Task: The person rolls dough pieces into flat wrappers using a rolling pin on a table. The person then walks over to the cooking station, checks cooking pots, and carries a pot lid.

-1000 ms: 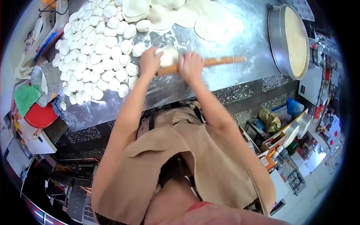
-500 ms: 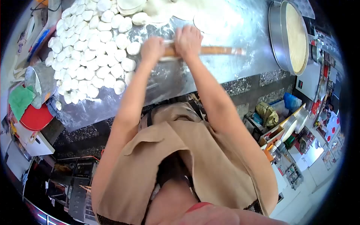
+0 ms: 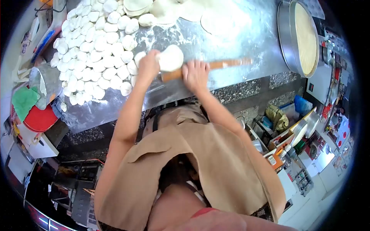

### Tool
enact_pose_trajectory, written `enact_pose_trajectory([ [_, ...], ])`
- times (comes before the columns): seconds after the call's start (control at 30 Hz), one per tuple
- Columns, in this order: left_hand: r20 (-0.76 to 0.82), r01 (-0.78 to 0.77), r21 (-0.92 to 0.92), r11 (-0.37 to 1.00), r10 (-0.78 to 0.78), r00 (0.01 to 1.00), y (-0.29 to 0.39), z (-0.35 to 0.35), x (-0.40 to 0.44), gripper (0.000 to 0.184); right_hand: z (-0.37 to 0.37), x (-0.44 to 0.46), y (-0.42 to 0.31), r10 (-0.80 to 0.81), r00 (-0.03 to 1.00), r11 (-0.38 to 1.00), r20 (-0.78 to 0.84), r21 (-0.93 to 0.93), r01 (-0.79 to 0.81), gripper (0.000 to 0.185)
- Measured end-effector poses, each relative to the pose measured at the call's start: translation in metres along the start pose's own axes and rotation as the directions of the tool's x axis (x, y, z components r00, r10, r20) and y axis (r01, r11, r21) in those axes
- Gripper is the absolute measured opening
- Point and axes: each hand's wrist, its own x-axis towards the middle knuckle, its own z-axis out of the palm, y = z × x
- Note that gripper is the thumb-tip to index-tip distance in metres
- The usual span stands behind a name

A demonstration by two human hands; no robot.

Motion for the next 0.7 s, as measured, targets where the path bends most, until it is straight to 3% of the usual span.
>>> enact_pose_trajectory([
  [0.07,0.067,-0.031,-0.066,0.997,0.035,0.997,0.000,0.007,-0.006,0.026,0.004,0.026,-0.003,0.070,0.997,0.997,0.016,0.006,-0.070,0.027],
  [0.13,0.187,-0.155,0.126,0.980,0.130,0.974,0.028,-0.004,0.018,0.032,0.013,0.075,-0.012,0.214,0.976,0.976,0.028,0.027,-0.215,0.027],
  [0.2,0.198,-0.189,0.197,0.962,0.150,0.969,0.042,-0.003,0.038,0.032,0.015,0.098,-0.010,0.246,0.969,0.969,-0.011,0.019,-0.246,0.027],
  [0.27,0.462,-0.320,0.260,0.911,0.174,0.870,0.058,-0.015,0.053,0.030,0.011,0.074,-0.004,0.203,0.978,0.977,0.053,0.053,-0.206,0.027],
  [0.3,0.277,-0.424,0.121,0.898,0.379,0.883,0.035,0.002,0.056,0.029,0.016,0.038,0.007,0.160,0.984,0.978,-0.077,0.147,-0.148,0.025],
  [0.33,0.350,-0.332,0.031,0.943,0.301,0.887,0.054,-0.014,0.056,0.030,0.014,0.003,0.020,0.093,0.988,0.993,-0.124,0.078,-0.084,0.023],
  [0.4,-0.061,-0.078,-0.349,0.934,0.061,0.996,0.051,-0.005,0.061,0.040,0.001,-0.026,0.042,0.003,0.985,1.000,-0.173,0.012,-0.001,0.019],
  [0.43,-0.309,-0.077,-0.214,0.974,0.007,0.951,0.056,-0.015,0.066,0.050,-0.002,-0.027,0.048,-0.022,0.983,1.000,-0.185,0.016,0.026,0.016],
  [0.47,-0.539,0.003,0.172,0.985,0.091,0.837,0.058,-0.021,0.071,0.059,0.002,-0.022,0.051,-0.023,0.982,0.999,-0.186,0.023,0.028,0.016],
  [0.53,-0.486,0.025,0.409,0.912,0.195,0.852,0.042,-0.016,0.092,0.057,0.010,-0.008,0.056,0.063,0.983,0.998,-0.173,0.022,-0.060,0.016],
  [0.6,-0.455,-0.049,0.397,0.916,0.244,0.856,0.023,-0.010,0.097,0.053,0.010,-0.006,0.055,0.080,0.984,0.997,-0.159,0.001,-0.081,0.015],
  [0.67,-0.438,-0.136,0.381,0.914,0.309,0.844,0.019,0.006,0.086,0.049,0.010,-0.004,0.055,0.047,0.968,0.999,-0.246,0.007,-0.047,0.015],
  [0.7,-0.322,-0.252,0.386,0.887,0.386,0.865,0.019,0.020,0.059,0.046,0.010,-0.004,0.055,0.049,0.967,0.999,-0.251,0.013,-0.048,0.015],
])
